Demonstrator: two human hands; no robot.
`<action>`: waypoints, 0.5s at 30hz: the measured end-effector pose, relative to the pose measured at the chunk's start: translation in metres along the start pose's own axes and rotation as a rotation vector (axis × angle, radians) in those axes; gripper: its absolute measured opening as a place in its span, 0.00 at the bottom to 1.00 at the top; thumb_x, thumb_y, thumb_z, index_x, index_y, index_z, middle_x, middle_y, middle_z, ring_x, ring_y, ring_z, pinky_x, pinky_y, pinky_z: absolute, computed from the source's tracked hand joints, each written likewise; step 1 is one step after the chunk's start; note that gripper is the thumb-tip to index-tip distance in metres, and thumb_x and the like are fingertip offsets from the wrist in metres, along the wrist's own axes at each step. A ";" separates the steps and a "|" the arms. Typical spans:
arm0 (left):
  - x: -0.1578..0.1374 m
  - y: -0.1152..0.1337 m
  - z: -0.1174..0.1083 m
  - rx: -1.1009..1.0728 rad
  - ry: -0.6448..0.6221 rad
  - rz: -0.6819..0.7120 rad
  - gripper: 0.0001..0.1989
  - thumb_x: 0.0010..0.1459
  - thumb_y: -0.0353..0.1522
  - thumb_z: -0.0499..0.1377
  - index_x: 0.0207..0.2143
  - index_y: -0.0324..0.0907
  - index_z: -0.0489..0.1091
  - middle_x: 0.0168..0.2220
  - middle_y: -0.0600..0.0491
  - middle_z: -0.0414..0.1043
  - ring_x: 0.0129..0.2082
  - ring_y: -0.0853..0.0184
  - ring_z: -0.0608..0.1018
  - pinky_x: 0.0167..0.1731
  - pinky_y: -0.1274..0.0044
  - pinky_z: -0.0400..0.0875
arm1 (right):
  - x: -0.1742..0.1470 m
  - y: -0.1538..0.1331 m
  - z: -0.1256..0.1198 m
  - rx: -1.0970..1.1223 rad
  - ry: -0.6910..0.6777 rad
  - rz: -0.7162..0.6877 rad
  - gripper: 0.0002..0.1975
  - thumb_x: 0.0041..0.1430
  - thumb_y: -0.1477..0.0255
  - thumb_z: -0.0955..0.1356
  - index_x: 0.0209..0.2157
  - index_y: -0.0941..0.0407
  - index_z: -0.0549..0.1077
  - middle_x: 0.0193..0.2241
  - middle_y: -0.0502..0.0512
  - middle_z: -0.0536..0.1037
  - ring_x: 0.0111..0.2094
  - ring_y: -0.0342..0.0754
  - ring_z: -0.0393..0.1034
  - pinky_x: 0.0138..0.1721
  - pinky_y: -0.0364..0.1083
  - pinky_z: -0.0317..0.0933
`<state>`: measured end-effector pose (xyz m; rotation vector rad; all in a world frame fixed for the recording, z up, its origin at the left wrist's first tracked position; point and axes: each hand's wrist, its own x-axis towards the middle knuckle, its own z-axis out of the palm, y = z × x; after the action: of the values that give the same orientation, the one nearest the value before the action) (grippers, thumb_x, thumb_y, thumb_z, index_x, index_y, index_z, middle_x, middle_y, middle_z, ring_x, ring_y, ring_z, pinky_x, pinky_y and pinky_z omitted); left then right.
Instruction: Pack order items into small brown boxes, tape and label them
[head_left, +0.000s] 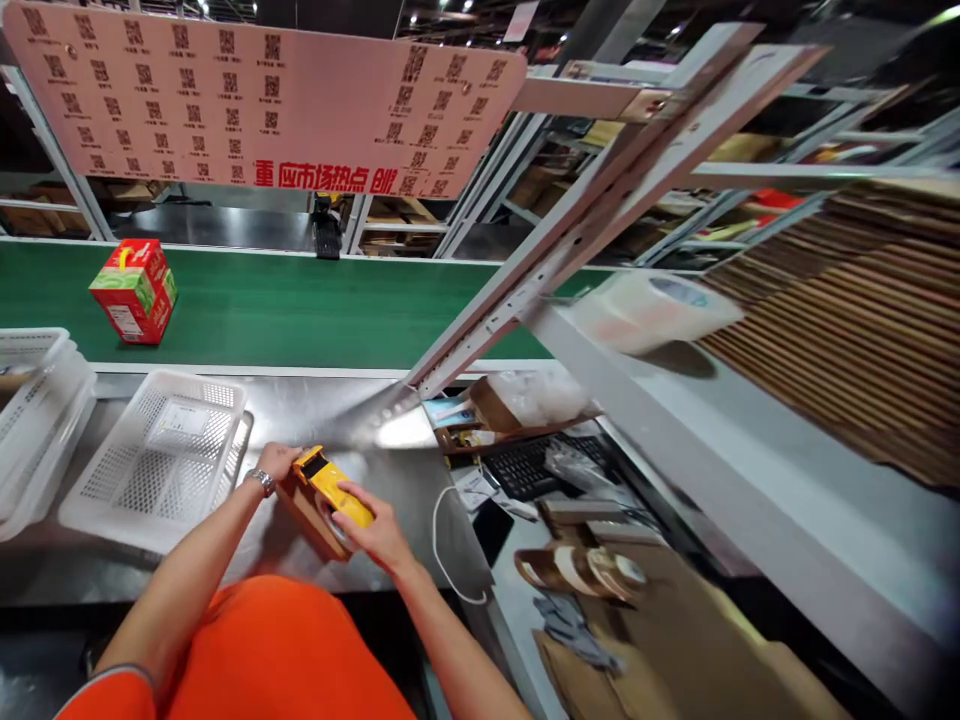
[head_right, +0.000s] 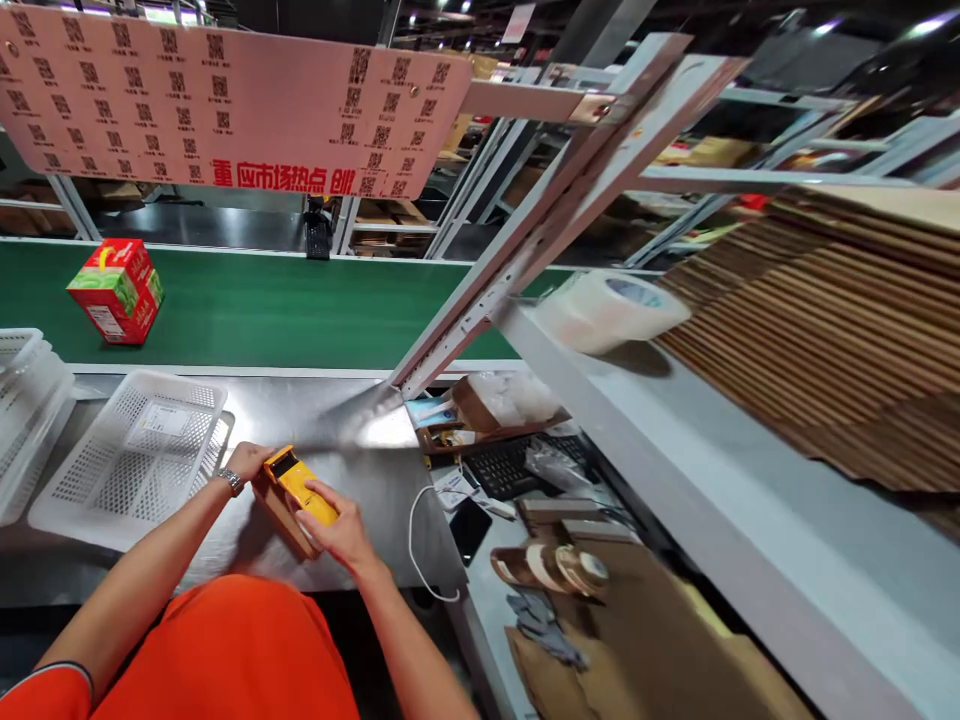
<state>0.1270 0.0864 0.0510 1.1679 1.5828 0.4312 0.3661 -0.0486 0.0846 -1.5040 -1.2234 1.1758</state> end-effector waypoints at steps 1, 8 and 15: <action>0.005 -0.002 -0.007 0.021 0.033 0.002 0.24 0.75 0.43 0.59 0.26 0.44 0.76 0.25 0.51 0.77 0.36 0.58 0.84 0.40 0.72 0.76 | -0.002 -0.004 -0.004 -0.044 -0.016 0.019 0.28 0.45 0.55 0.84 0.49 0.51 0.93 0.46 0.61 0.93 0.44 0.64 0.88 0.52 0.60 0.84; 0.029 -0.023 -0.019 0.113 0.105 -0.069 0.18 0.73 0.42 0.62 0.31 0.42 0.80 0.36 0.44 0.85 0.49 0.53 0.88 0.48 0.70 0.79 | -0.016 -0.005 -0.006 -0.125 0.005 0.125 0.23 0.46 0.60 0.82 0.46 0.50 0.94 0.36 0.56 0.92 0.32 0.57 0.85 0.38 0.55 0.82; 0.022 -0.042 0.014 0.052 -0.060 -0.183 0.15 0.69 0.39 0.67 0.30 0.42 0.78 0.27 0.51 0.78 0.35 0.57 0.84 0.36 0.71 0.77 | -0.012 -0.015 -0.003 -0.059 -0.010 0.222 0.26 0.44 0.60 0.81 0.46 0.54 0.93 0.36 0.56 0.92 0.33 0.55 0.84 0.41 0.53 0.82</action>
<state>0.1216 0.0821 0.0024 1.0545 1.6401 0.2350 0.3650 -0.0579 0.1010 -1.7142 -1.1278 1.3015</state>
